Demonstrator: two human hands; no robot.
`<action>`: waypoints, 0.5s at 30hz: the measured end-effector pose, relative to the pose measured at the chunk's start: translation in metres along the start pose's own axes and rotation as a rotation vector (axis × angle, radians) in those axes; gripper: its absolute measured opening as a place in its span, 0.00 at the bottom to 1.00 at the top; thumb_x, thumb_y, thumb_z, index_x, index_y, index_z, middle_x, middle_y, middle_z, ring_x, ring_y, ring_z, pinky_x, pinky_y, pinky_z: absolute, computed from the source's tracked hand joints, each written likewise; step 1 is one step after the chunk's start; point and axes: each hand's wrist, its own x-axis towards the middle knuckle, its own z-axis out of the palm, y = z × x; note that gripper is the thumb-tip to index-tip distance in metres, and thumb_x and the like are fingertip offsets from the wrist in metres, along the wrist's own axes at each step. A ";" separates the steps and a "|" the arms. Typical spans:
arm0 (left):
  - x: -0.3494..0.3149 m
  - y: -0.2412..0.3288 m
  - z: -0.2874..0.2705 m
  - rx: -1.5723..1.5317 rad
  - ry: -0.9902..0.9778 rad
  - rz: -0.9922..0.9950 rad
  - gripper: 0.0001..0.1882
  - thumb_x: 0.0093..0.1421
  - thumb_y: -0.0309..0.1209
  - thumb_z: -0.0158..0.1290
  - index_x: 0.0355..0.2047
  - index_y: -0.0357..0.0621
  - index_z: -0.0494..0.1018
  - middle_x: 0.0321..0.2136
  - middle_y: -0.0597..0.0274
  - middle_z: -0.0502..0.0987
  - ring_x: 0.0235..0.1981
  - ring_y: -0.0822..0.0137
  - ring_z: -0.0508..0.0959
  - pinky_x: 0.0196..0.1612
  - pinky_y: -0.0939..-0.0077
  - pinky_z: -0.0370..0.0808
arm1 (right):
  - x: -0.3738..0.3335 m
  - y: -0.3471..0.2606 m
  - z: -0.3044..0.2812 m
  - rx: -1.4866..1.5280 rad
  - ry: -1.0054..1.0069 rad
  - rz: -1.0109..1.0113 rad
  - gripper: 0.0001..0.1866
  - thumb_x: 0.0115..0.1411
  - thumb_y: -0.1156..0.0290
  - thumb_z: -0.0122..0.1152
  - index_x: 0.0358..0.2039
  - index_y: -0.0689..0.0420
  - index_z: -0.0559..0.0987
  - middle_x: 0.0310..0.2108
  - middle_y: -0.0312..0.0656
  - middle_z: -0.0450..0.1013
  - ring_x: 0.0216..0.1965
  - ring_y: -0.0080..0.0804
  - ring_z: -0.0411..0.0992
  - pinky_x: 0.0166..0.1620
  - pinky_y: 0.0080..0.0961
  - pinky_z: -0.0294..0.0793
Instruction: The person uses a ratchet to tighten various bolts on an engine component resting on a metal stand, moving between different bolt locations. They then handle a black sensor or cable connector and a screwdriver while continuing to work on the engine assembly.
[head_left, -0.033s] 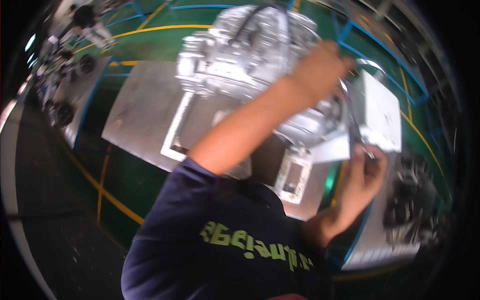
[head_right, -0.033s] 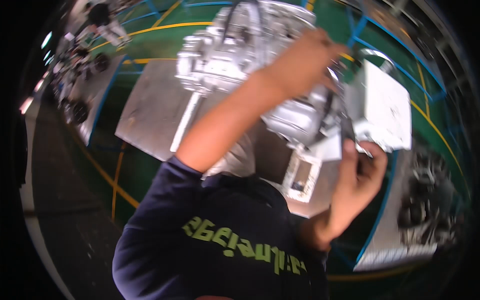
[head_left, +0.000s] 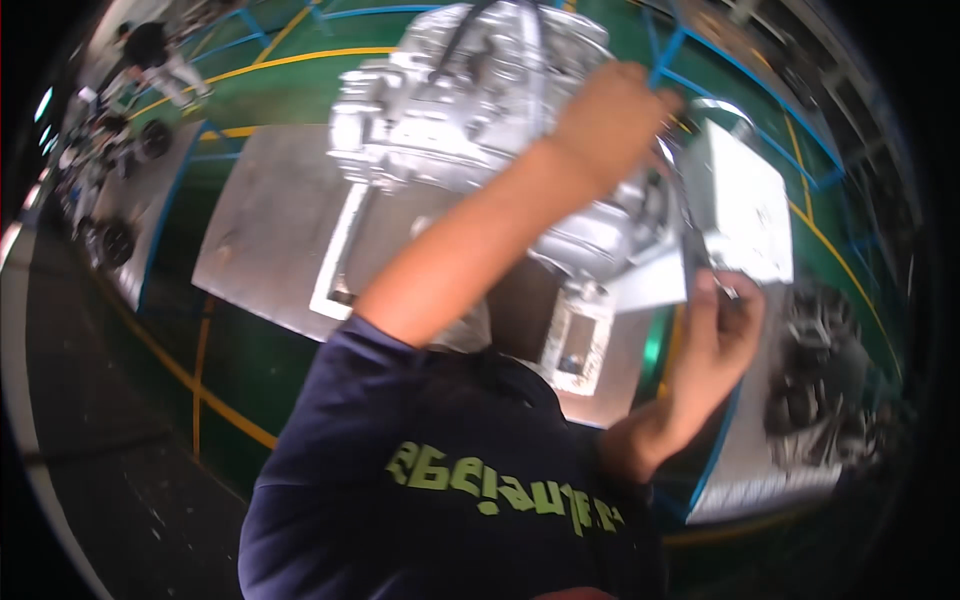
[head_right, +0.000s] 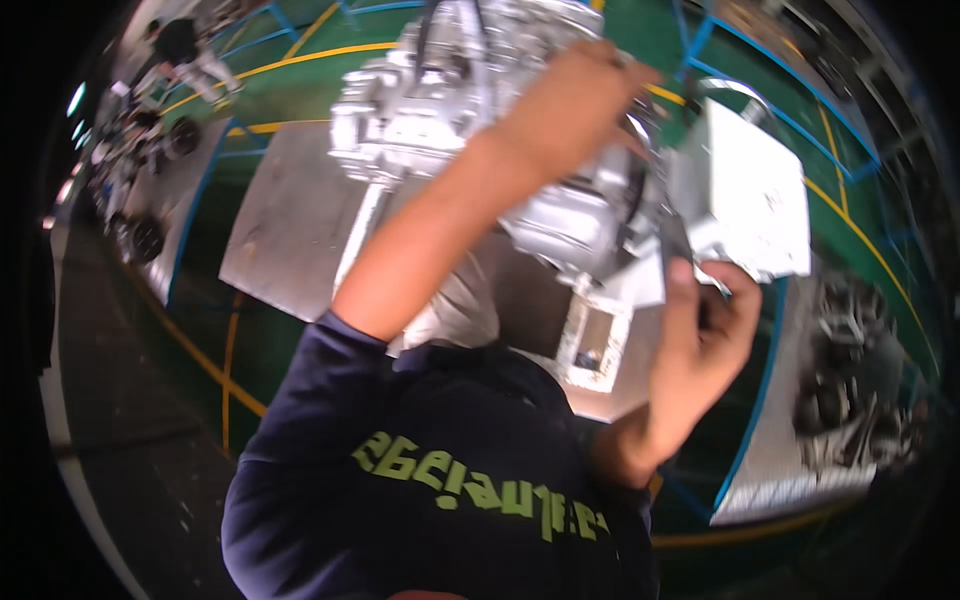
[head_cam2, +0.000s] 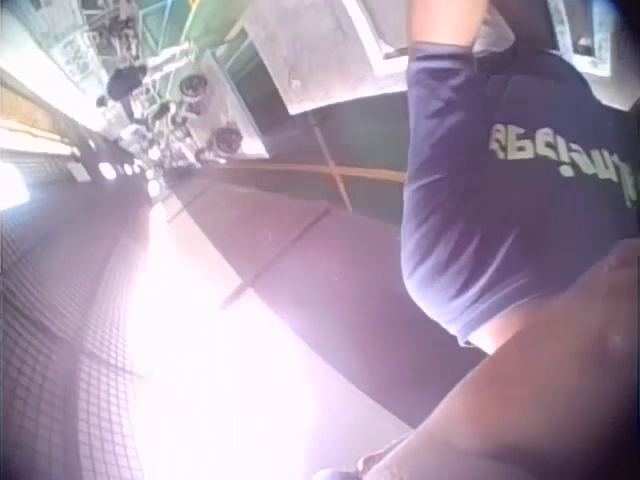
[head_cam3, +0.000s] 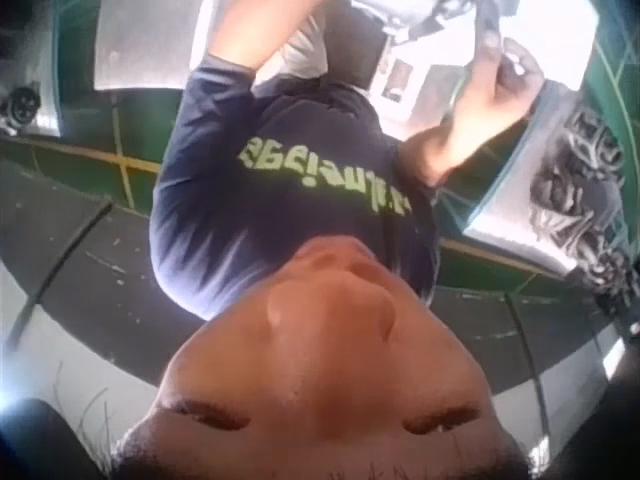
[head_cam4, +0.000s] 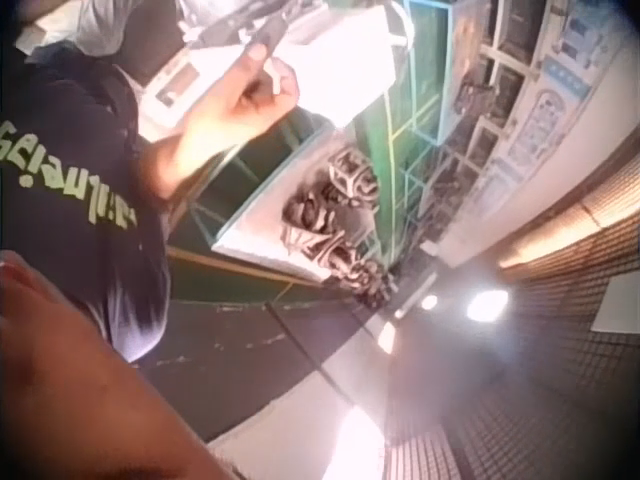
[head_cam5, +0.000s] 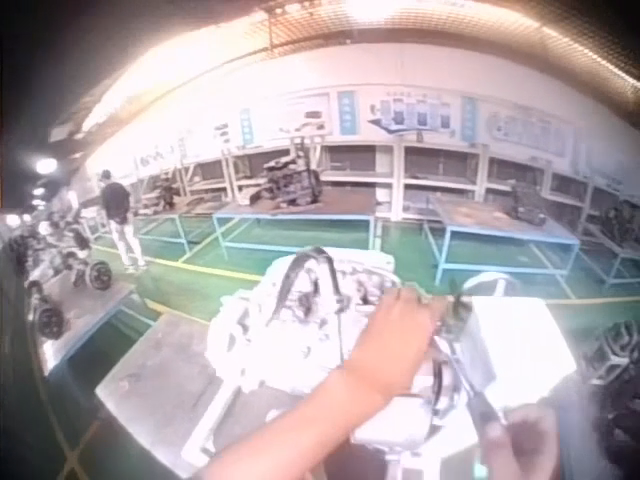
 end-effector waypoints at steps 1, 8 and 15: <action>-0.001 0.001 0.002 -0.056 -0.016 0.003 0.26 0.47 0.29 0.71 0.49 0.44 0.79 0.37 0.48 0.83 0.46 0.46 0.81 0.51 0.54 0.77 | 0.001 0.000 0.003 -0.026 0.039 -0.001 0.11 0.66 0.73 0.69 0.44 0.58 0.74 0.24 0.26 0.69 0.25 0.09 0.57 0.28 0.12 0.49; 0.015 -0.004 -0.004 -0.356 -0.154 0.125 0.21 0.56 0.22 0.62 0.52 0.40 0.77 0.41 0.46 0.83 0.44 0.47 0.83 0.49 0.60 0.78 | -0.001 -0.005 0.001 -0.099 0.048 -0.006 0.12 0.66 0.69 0.68 0.43 0.57 0.74 0.22 0.31 0.72 0.24 0.12 0.62 0.29 0.12 0.56; 0.019 0.003 -0.008 -0.228 -0.218 0.076 0.28 0.50 0.26 0.67 0.53 0.38 0.76 0.43 0.40 0.82 0.47 0.41 0.80 0.52 0.56 0.77 | 0.003 -0.008 -0.007 -0.073 0.017 -0.034 0.12 0.66 0.73 0.68 0.42 0.59 0.73 0.18 0.26 0.66 0.22 0.09 0.54 0.25 0.14 0.47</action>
